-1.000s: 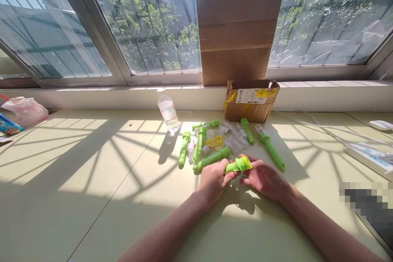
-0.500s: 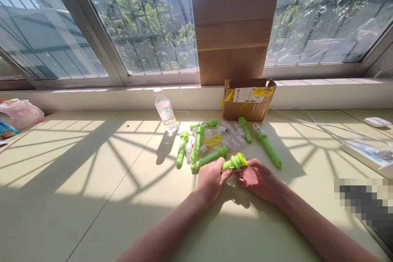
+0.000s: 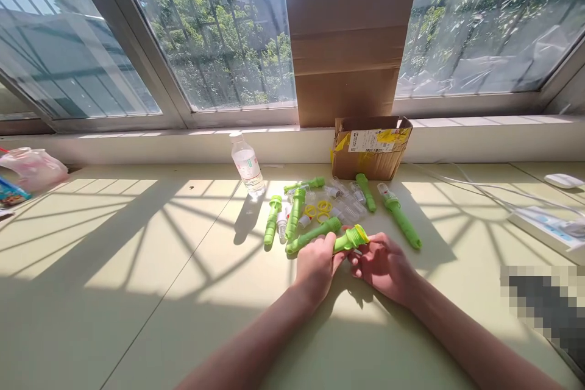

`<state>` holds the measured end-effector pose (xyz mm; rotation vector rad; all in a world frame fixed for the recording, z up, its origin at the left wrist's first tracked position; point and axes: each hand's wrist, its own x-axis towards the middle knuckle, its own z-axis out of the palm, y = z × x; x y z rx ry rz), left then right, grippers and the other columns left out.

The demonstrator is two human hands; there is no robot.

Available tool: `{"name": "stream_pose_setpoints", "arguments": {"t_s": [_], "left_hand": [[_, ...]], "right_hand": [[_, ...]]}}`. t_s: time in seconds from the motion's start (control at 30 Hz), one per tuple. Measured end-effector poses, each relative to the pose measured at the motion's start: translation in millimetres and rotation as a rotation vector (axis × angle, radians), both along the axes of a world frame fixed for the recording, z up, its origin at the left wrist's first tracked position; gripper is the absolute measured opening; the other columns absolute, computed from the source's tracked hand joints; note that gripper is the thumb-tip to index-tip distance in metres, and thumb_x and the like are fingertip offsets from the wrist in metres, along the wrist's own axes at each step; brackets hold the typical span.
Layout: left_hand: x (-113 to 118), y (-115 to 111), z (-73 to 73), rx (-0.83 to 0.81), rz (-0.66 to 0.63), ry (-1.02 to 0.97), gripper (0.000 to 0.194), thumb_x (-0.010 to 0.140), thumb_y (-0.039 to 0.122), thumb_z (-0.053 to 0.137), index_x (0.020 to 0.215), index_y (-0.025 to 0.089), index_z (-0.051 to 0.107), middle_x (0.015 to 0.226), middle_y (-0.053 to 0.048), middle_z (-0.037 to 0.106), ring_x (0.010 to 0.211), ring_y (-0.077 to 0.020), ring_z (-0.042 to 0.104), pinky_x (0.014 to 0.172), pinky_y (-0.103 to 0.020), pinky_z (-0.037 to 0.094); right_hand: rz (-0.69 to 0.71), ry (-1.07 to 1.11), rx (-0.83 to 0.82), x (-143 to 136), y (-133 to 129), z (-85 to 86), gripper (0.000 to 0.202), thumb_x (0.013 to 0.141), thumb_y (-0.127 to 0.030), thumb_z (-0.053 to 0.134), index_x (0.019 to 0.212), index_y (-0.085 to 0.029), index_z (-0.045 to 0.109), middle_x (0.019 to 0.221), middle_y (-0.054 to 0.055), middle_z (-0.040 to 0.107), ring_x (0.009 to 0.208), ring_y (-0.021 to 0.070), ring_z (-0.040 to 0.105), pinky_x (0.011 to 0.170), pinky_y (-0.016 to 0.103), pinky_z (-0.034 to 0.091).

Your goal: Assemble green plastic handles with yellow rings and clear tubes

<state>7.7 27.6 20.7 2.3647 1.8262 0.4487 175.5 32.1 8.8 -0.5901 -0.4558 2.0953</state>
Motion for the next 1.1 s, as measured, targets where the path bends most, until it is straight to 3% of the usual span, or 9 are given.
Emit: {"name": "stream_pose_setpoints", "arguments": {"t_s": [0.13,0.27,0.47,0.73,0.93,1.1], "left_hand": [[1.3,0.1,-1.7,0.001,-0.058,-0.037,0.021,0.093,0.035,0.045,0.101,0.018,0.055,0.085,-0.005,0.064,0.077,-0.0210,0.061,0.061,-0.029,0.041],[-1.9,-0.7,2.0,0.011,-0.202,-0.158,0.026,0.094,0.036,0.039,0.107,0.017,0.051,0.090,-0.008,0.065,0.079,-0.0222,0.061,0.066,-0.032,0.045],[-14.5,4.6,8.3,-0.075,-0.400,-0.293,0.022,0.092,0.038,0.041,0.092,0.020,0.054,0.078,-0.004,0.064,0.069,-0.0195,0.059,0.062,-0.032,0.046],[-14.7,8.6,0.5,-0.090,-0.393,-0.476,0.021,0.088,0.033,0.048,0.100,0.019,0.058,0.079,-0.004,0.065,0.059,-0.0166,0.056,0.056,-0.030,0.045],[-13.2,8.6,-2.1,-0.055,-0.399,-0.517,0.027,0.087,0.029,0.052,0.111,0.019,0.057,0.095,-0.008,0.068,0.080,-0.0217,0.063,0.071,-0.034,0.050],[-11.2,5.6,0.9,-0.057,-0.370,-0.479,0.026,0.089,0.028,0.048,0.112,0.019,0.057,0.096,-0.008,0.068,0.083,-0.0219,0.064,0.074,-0.034,0.050]], "right_hand": [[-0.023,-0.007,-0.023,2.5,2.9,-2.3,0.027,0.078,-0.028,0.057,0.101,-0.020,0.066,0.074,0.003,0.064,0.060,0.0142,0.055,0.056,0.027,0.047],[-0.064,-0.047,-0.019,11.2,8.7,-6.5,0.022,0.074,-0.025,0.064,0.095,-0.020,0.069,0.080,0.004,0.068,0.064,0.0140,0.057,0.058,0.026,0.048],[-0.033,-0.089,0.063,20.8,12.9,-6.6,0.017,0.075,-0.025,0.065,0.092,-0.021,0.070,0.084,0.004,0.069,0.070,0.0138,0.057,0.065,0.027,0.047],[0.001,-0.064,0.075,19.1,9.3,-1.1,0.018,0.079,-0.024,0.063,0.097,-0.025,0.067,0.092,0.003,0.067,0.068,0.0119,0.053,0.058,0.023,0.044],[-0.015,-0.059,0.049,17.2,8.4,-0.4,0.024,0.078,-0.022,0.062,0.102,-0.025,0.064,0.092,0.001,0.065,0.065,0.0106,0.052,0.056,0.022,0.045],[-0.029,-0.073,0.053,16.9,8.2,-2.4,0.025,0.076,-0.021,0.064,0.101,-0.026,0.063,0.092,0.001,0.065,0.067,0.0113,0.052,0.058,0.023,0.044]]}}
